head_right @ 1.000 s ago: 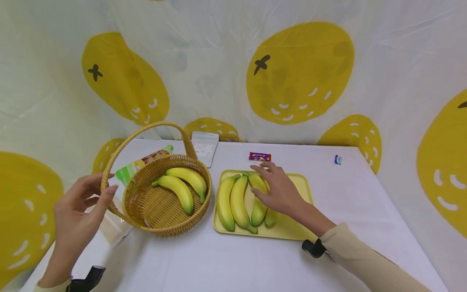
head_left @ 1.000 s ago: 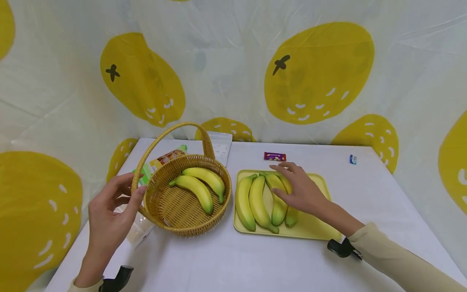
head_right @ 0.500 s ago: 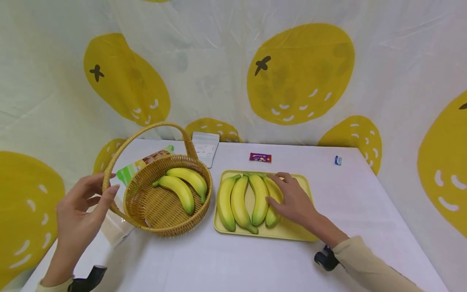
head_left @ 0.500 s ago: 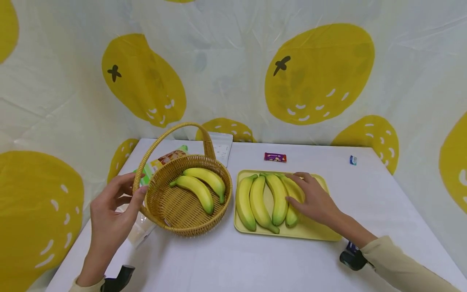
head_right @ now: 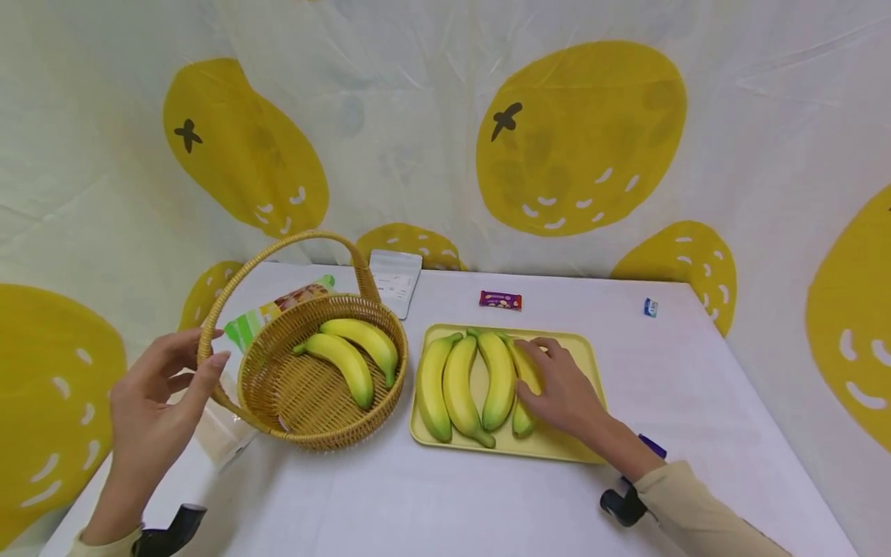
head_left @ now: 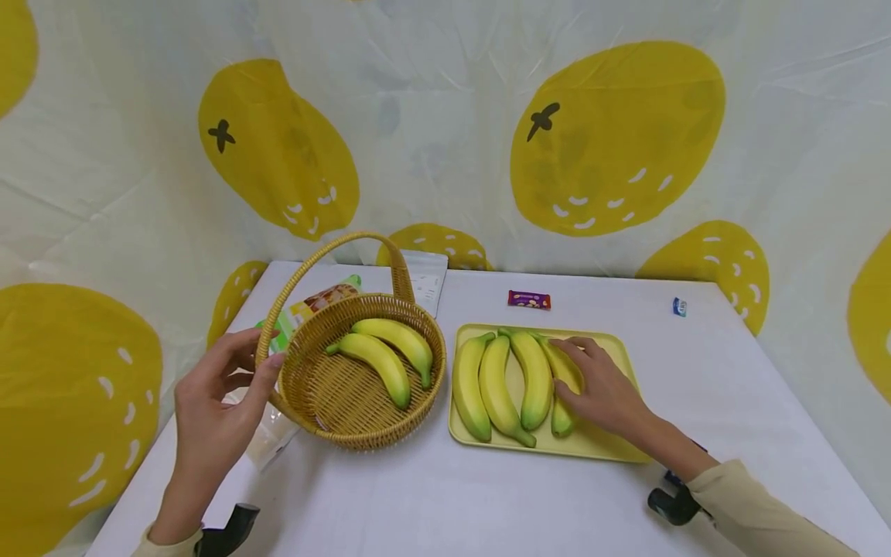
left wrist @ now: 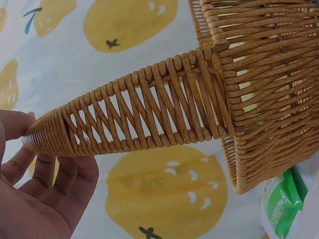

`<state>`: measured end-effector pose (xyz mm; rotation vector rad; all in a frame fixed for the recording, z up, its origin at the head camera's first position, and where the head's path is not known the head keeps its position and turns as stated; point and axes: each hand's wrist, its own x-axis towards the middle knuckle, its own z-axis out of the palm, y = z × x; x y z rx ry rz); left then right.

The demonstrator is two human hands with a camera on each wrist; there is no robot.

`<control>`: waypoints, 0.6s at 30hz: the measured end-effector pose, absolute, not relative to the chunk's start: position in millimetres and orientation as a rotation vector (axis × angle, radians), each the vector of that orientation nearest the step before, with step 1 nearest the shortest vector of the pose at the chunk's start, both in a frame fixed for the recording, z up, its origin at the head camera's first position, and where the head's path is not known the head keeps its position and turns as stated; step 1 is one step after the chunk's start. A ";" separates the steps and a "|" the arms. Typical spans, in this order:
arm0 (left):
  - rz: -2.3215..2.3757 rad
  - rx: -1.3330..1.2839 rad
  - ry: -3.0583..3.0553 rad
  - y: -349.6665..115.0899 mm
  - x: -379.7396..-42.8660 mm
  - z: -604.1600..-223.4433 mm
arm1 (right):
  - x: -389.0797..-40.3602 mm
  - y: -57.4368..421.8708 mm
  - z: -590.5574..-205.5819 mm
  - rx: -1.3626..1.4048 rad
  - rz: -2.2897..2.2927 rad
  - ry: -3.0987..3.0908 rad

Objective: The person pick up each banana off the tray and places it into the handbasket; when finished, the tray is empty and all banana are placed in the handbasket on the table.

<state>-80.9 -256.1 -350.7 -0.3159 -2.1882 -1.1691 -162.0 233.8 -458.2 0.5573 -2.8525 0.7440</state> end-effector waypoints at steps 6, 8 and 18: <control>-1.146 -0.325 -2.175 -254.5 -79.7 -350.1 | -162.2 236.3 -461.1 0.533 0.747 -2.828; -1.150 -0.320 -2.177 -254.6 -79.2 -350.2 | -163.4 236.9 -461.2 0.536 0.737 -2.821; -1.148 -0.316 -2.187 -255.8 -80.1 -351.3 | -165.8 243.3 -466.2 0.496 0.714 -2.842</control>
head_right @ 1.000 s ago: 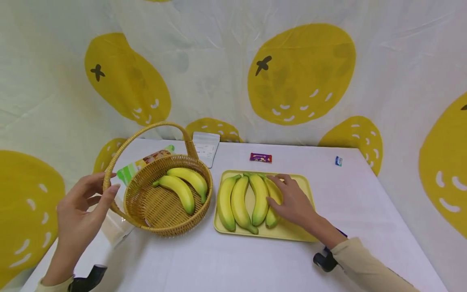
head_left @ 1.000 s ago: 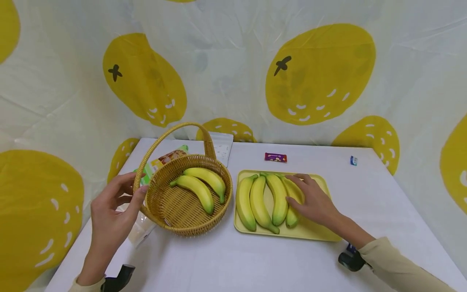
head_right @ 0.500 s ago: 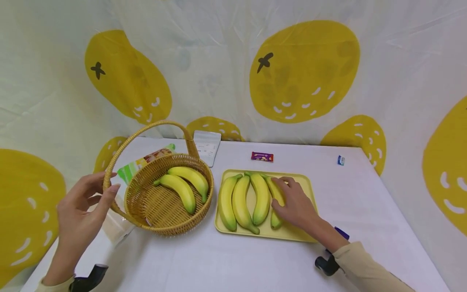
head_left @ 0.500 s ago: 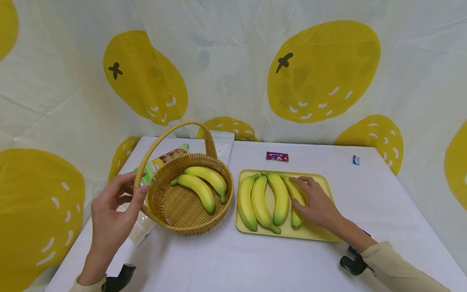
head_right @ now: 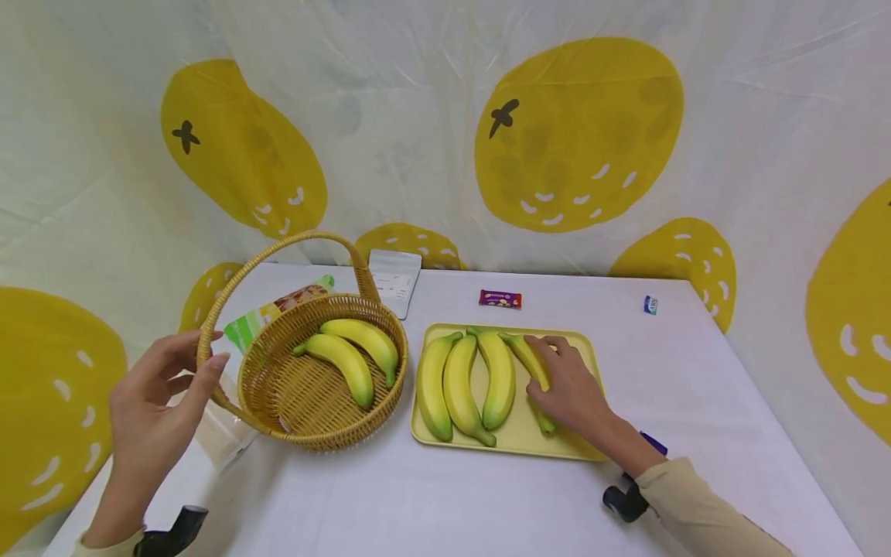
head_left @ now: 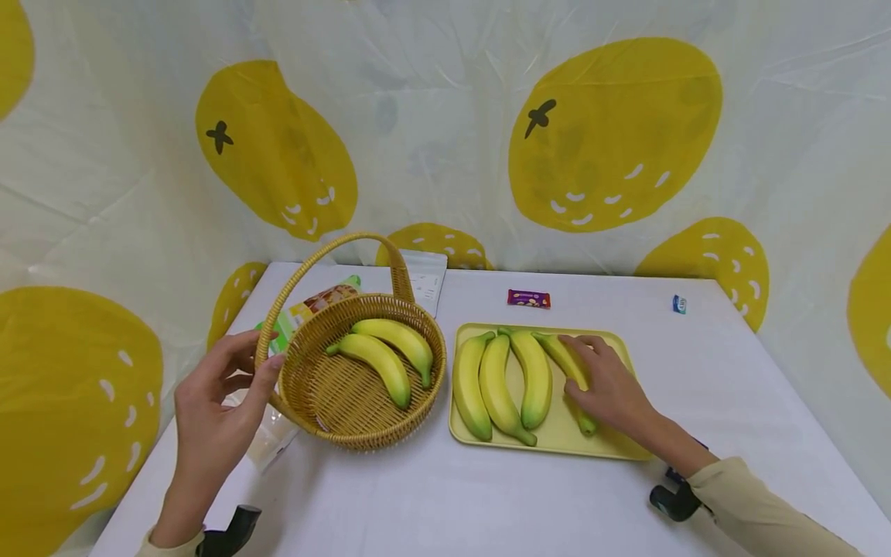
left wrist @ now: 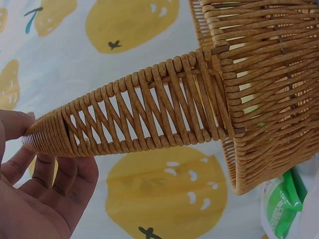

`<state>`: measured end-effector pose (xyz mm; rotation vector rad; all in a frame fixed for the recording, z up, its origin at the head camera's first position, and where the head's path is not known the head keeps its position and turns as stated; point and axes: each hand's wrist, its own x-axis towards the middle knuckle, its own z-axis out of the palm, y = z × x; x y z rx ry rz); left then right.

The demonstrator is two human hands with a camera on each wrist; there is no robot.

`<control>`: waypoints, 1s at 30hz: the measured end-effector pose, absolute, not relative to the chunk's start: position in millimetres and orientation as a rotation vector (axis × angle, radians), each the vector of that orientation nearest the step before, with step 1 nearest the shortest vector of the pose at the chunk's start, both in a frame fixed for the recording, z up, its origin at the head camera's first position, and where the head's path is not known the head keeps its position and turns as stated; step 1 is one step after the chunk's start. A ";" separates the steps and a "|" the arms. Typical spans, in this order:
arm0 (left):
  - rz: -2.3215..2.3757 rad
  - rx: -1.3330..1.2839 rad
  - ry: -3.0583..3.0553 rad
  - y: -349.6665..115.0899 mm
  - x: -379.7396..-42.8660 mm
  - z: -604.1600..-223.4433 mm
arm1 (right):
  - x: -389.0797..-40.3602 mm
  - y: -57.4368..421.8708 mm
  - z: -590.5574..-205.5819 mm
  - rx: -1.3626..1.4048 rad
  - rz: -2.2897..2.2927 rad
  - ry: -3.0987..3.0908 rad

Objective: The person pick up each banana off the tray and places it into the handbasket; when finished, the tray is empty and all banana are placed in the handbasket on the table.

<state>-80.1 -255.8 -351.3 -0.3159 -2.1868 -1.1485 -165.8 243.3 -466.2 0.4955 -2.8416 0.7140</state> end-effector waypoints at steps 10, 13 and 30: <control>-1.138 -0.325 -2.167 -254.1 -80.7 -351.8 | -168.3 250.7 -470.3 0.434 0.708 -2.863; -1.128 -0.322 -2.170 -253.7 -80.9 -351.8 | -168.5 251.8 -468.6 0.426 0.711 -2.868; -1.105 -0.305 -2.176 -254.7 -81.3 -351.9 | -174.1 243.9 -440.9 0.506 0.747 -2.798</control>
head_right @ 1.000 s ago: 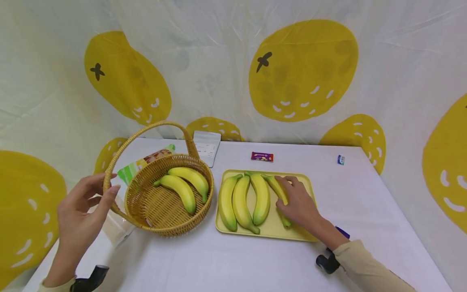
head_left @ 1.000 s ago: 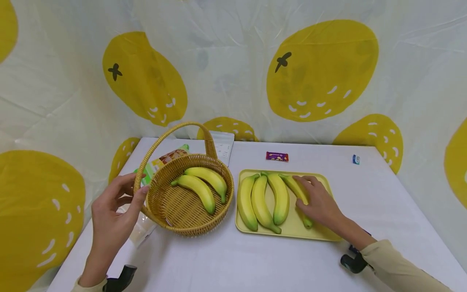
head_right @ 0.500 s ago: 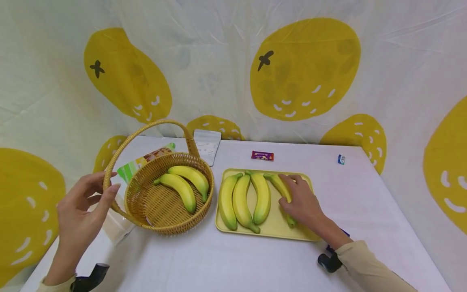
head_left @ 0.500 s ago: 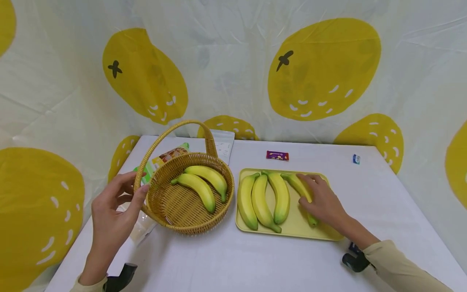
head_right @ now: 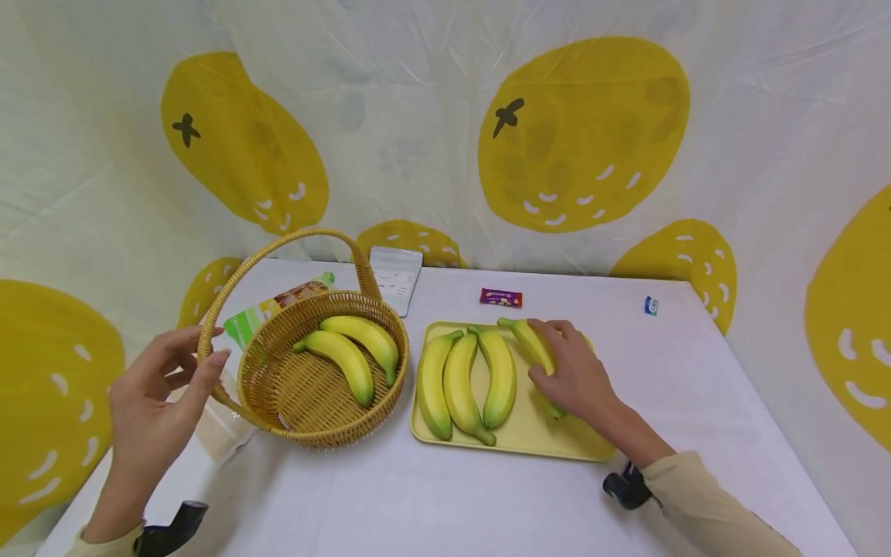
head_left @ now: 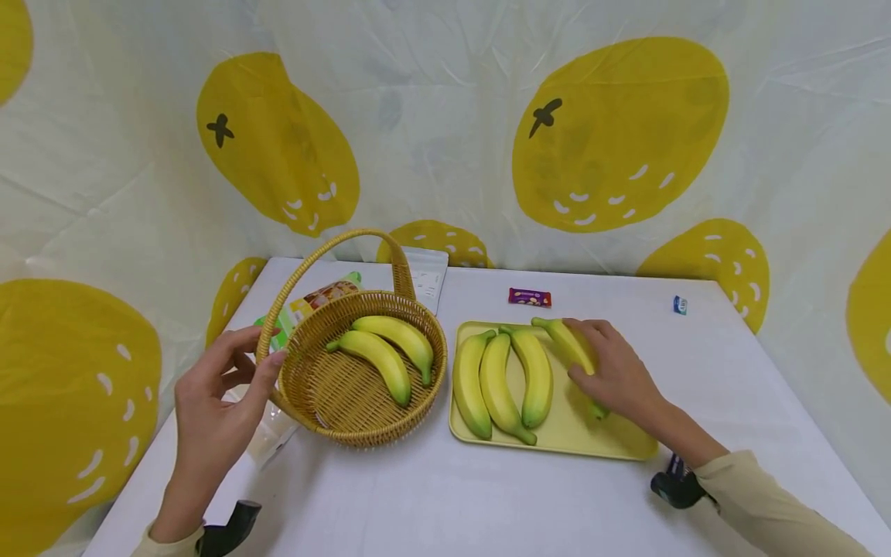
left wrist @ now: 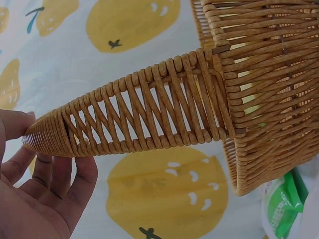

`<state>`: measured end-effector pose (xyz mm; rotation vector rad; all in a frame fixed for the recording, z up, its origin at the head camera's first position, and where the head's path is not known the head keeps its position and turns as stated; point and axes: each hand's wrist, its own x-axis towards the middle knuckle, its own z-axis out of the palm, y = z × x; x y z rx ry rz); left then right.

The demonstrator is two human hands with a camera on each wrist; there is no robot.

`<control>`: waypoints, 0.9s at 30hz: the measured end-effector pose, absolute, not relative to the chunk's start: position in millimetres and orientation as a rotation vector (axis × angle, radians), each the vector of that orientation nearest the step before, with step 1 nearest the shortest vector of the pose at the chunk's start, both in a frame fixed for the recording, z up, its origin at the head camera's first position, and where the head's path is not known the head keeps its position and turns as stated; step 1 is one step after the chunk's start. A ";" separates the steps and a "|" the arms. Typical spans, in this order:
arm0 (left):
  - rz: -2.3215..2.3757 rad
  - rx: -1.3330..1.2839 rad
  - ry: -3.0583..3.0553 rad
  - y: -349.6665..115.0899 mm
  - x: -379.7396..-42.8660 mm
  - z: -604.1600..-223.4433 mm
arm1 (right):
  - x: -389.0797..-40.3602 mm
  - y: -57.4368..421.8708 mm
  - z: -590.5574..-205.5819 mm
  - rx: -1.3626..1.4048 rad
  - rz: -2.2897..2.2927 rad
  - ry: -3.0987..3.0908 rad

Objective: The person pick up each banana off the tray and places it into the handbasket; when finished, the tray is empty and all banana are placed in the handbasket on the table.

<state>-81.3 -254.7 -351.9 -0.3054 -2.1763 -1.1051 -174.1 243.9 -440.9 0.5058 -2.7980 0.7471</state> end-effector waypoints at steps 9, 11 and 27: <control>-1.128 -0.318 -2.169 -254.9 -80.6 -351.1 | -180.7 226.3 -419.3 0.602 0.777 -2.723; -1.134 -0.317 -2.176 -254.8 -80.8 -350.7 | -182.3 222.3 -416.0 0.624 0.783 -2.708; -1.161 -0.376 -2.156 -257.2 -83.2 -350.9 | -193.5 191.2 -395.8 0.745 0.824 -2.653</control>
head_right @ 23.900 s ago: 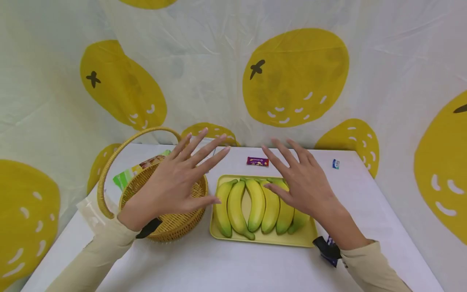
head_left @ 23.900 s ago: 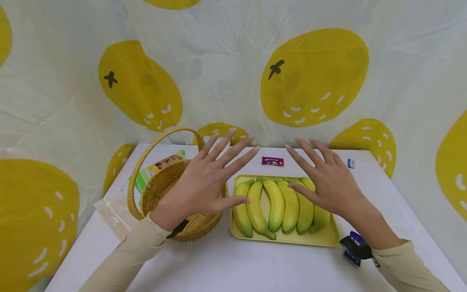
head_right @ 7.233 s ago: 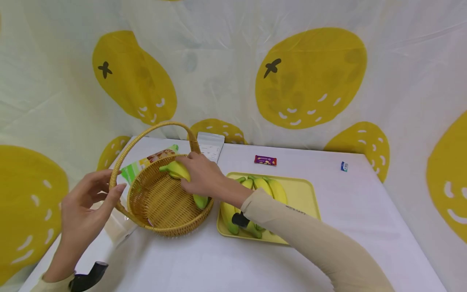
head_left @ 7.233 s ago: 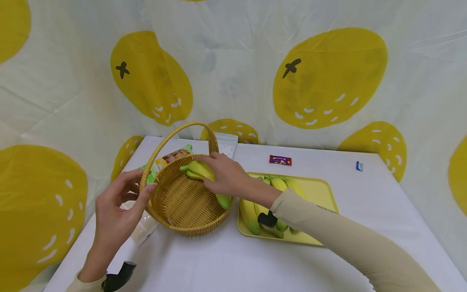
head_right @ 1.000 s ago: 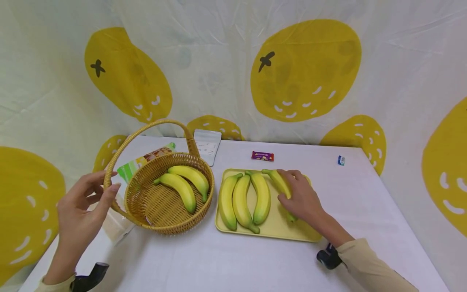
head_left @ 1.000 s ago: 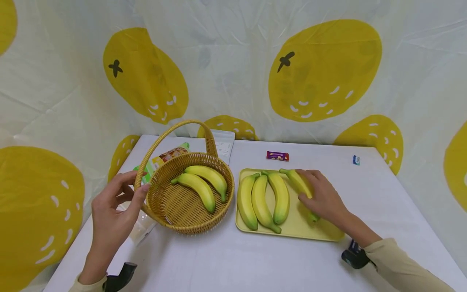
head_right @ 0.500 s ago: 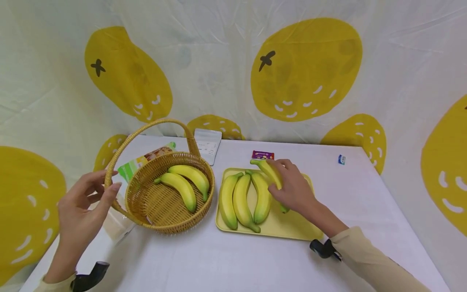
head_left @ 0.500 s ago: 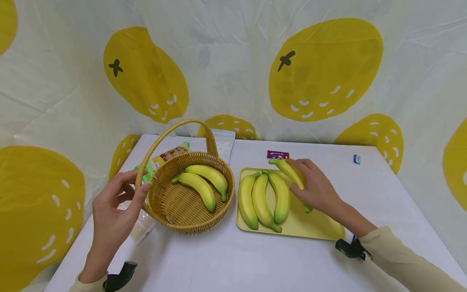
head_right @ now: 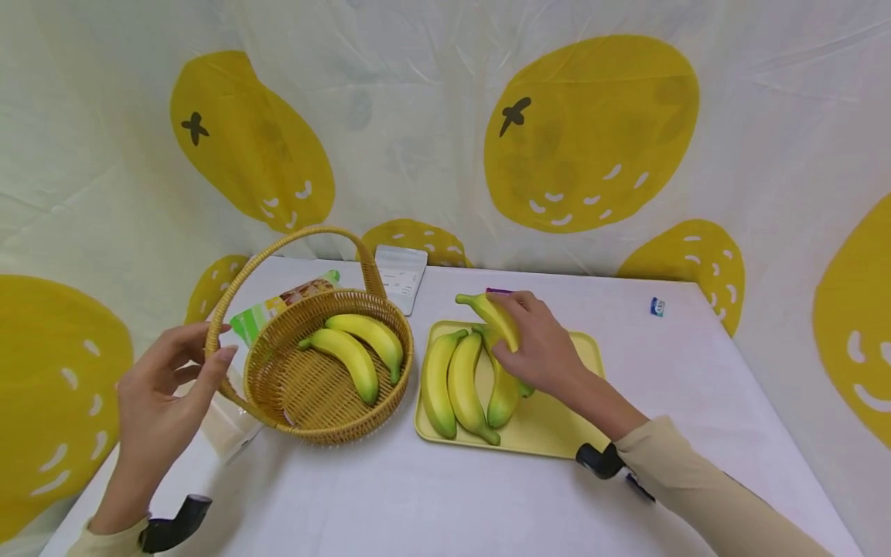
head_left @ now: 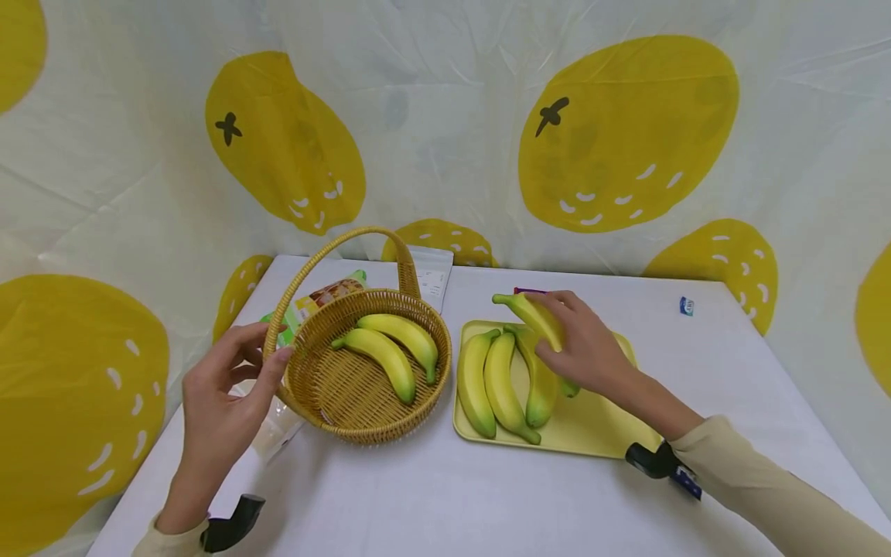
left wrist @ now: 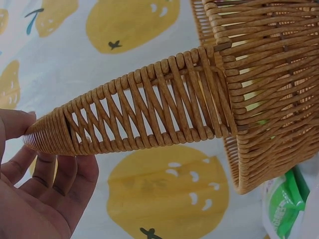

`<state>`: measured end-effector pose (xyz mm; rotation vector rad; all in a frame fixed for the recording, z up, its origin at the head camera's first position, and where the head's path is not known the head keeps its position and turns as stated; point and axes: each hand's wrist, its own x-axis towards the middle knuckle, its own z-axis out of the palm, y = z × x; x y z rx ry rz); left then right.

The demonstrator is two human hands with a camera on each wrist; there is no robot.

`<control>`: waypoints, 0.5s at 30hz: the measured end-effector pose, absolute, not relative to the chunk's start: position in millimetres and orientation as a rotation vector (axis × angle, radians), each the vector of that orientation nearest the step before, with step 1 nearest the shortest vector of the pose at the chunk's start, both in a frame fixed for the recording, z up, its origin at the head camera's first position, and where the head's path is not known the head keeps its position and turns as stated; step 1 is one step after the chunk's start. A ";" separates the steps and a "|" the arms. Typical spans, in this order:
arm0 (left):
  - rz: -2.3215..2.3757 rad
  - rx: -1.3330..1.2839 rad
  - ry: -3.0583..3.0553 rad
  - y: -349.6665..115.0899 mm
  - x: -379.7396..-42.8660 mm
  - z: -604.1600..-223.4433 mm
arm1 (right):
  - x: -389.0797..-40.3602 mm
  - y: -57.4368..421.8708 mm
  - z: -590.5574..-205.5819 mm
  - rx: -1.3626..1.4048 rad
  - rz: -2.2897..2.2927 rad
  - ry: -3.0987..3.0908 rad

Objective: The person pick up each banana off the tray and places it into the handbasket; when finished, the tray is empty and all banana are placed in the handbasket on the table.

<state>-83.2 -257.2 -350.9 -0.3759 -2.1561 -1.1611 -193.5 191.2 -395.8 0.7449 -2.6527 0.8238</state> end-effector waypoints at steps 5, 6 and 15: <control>-1.159 -0.367 -2.167 -257.2 -82.9 -350.5 | -196.5 180.9 -388.6 0.801 0.802 -2.614; -1.157 -0.363 -2.171 -257.2 -82.8 -350.5 | -197.2 178.7 -387.0 0.811 0.798 -2.608; -1.137 -0.334 -2.192 -256.7 -81.5 -349.2 | -200.8 151.1 -369.4 0.873 0.762 -2.630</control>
